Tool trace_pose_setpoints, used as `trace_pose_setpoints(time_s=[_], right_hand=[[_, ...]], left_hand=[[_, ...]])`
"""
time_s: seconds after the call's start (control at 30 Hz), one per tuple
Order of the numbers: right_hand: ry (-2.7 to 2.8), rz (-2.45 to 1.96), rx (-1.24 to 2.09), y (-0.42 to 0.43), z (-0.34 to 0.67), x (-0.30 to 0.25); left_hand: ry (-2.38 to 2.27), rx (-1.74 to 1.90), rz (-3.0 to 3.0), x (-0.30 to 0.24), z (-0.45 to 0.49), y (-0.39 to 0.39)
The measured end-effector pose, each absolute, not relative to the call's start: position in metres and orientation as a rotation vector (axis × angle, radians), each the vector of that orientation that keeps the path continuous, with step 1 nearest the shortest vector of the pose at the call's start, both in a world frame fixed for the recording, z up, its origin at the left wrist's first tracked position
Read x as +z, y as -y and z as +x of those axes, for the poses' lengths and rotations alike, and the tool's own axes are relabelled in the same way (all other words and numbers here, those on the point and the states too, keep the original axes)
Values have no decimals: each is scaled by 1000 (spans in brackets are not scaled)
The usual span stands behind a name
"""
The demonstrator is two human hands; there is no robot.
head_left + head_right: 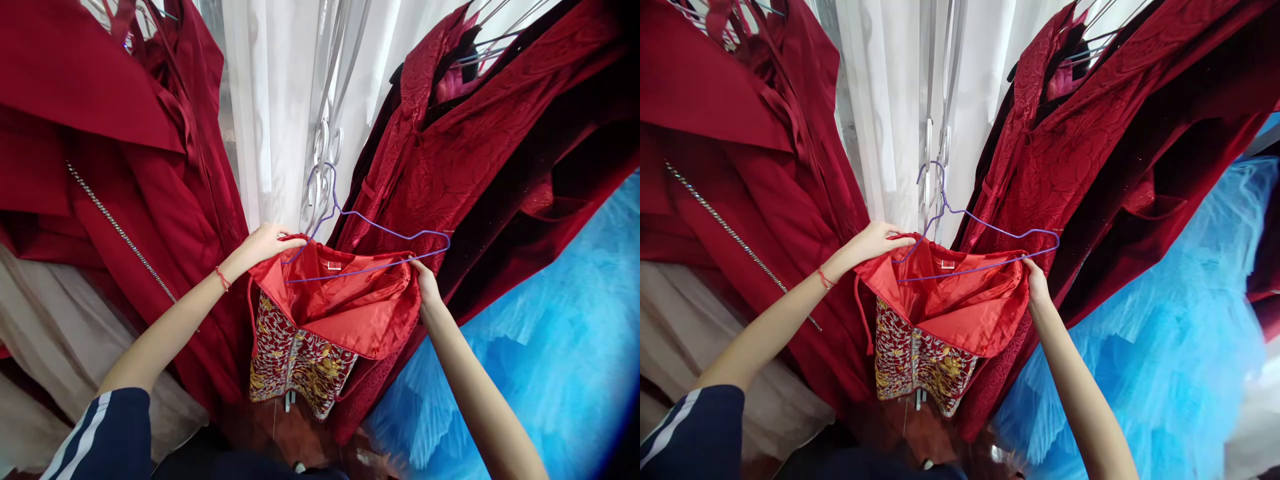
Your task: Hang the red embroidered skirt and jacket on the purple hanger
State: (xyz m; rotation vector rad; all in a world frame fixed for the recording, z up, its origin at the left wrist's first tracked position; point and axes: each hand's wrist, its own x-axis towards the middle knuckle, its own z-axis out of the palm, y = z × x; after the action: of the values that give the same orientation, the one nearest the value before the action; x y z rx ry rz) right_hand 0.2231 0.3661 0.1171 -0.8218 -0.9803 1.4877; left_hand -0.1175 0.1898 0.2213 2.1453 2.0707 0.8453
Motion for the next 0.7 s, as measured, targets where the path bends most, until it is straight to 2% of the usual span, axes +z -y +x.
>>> trace_pose_setpoints(time_s=[0.23,0.5,0.7], right_hand=[[974,-813,1506,-358,229,120],[945,-886,1490,-355,230,129],[1012,-858,1503,-348,227,126]], left_hand=[[-2423,463,2145,203,-104,-185],[-2245,642,2193,192,-94,-186],[-2321,564,2182,189,-76,-201]])
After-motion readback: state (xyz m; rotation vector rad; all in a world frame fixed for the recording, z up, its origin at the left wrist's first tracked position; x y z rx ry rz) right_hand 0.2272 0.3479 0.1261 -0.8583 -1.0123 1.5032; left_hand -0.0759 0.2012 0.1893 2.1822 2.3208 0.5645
